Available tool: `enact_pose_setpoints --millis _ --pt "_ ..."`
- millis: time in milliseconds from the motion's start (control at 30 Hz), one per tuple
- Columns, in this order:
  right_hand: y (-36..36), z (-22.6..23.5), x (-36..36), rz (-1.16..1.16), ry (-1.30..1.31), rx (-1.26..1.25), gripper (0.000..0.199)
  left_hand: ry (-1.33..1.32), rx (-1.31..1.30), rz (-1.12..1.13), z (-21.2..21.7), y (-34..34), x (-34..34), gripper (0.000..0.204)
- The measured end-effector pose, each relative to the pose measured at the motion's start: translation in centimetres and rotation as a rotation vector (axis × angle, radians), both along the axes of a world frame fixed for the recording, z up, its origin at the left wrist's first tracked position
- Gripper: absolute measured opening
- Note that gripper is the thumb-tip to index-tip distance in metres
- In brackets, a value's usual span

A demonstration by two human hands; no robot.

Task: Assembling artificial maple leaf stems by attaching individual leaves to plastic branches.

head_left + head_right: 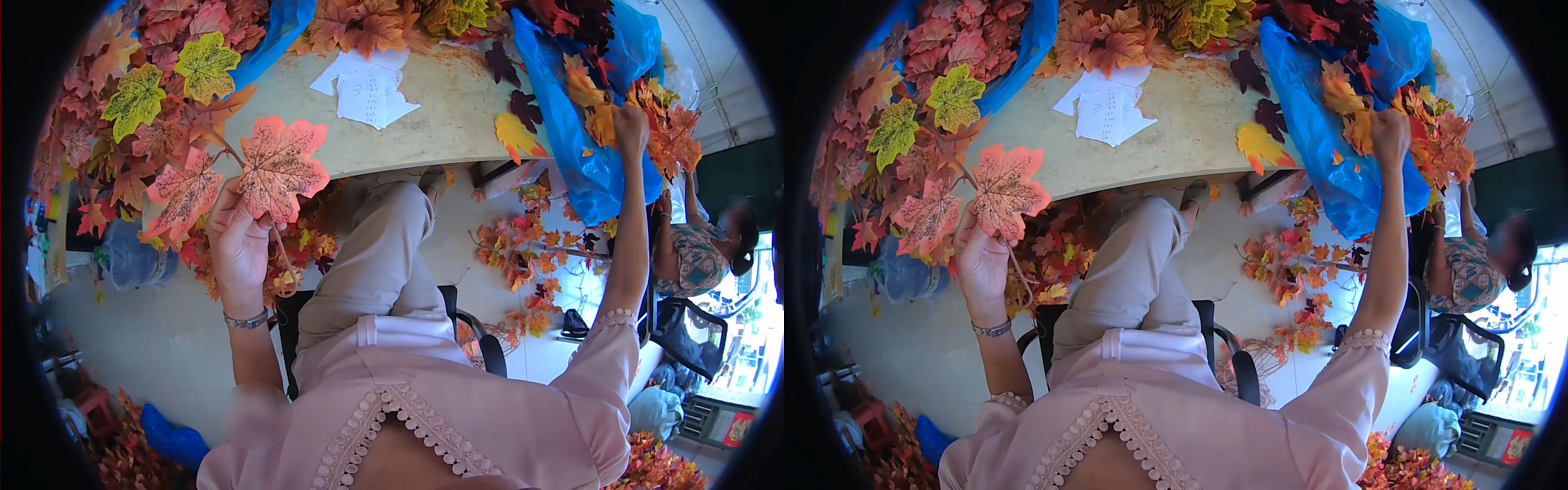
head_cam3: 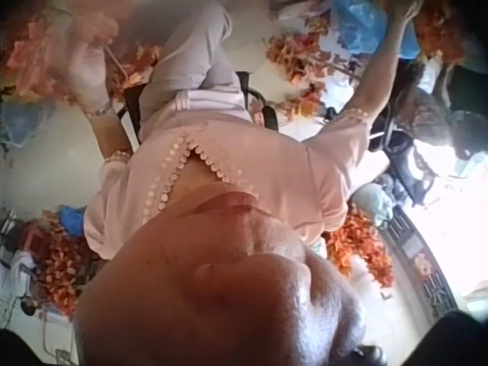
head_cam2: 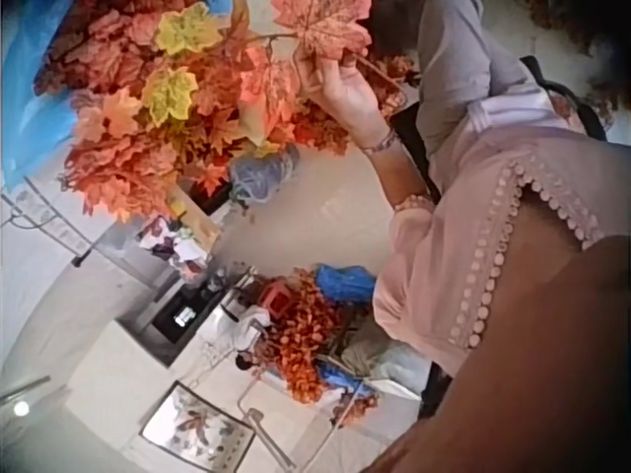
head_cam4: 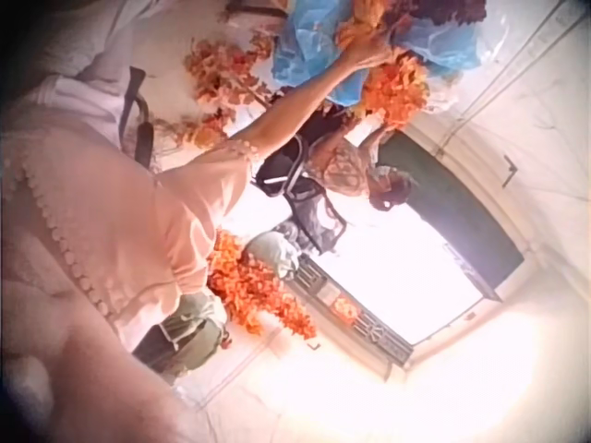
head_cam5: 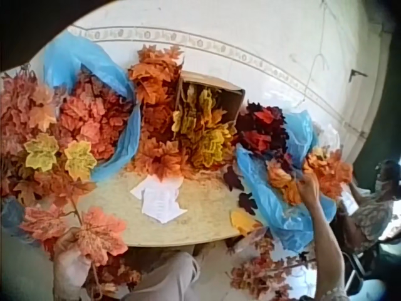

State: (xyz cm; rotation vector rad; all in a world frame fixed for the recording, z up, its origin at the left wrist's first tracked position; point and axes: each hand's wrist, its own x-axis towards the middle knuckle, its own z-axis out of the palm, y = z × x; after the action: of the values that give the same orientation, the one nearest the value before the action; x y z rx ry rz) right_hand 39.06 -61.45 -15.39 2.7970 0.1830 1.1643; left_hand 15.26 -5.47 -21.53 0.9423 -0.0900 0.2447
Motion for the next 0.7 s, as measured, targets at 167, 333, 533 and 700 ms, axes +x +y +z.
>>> enact_pose_setpoints --millis 167,333,533,700 --pt "1.9 -1.8 -0.4 0.213 0.364 0.19 0.031 0.023 -0.007 0.03 0.1 -0.1 -0.4 0.026" --pt "0.8 -0.1 0.8 0.159 0.342 0.685 0.034 0.017 0.009 0.029 -0.2 0.4 -0.5 0.026" --pt "1.3 0.7 3.6 0.125 0.353 0.441 0.03 0.023 0.009 0.022 -0.2 -0.2 0.0 0.027" --pt "4.0 -0.7 4.0 -0.061 0.413 0.217 0.028 0.0 -0.008 0.036 0.0 0.0 -0.1 0.022"
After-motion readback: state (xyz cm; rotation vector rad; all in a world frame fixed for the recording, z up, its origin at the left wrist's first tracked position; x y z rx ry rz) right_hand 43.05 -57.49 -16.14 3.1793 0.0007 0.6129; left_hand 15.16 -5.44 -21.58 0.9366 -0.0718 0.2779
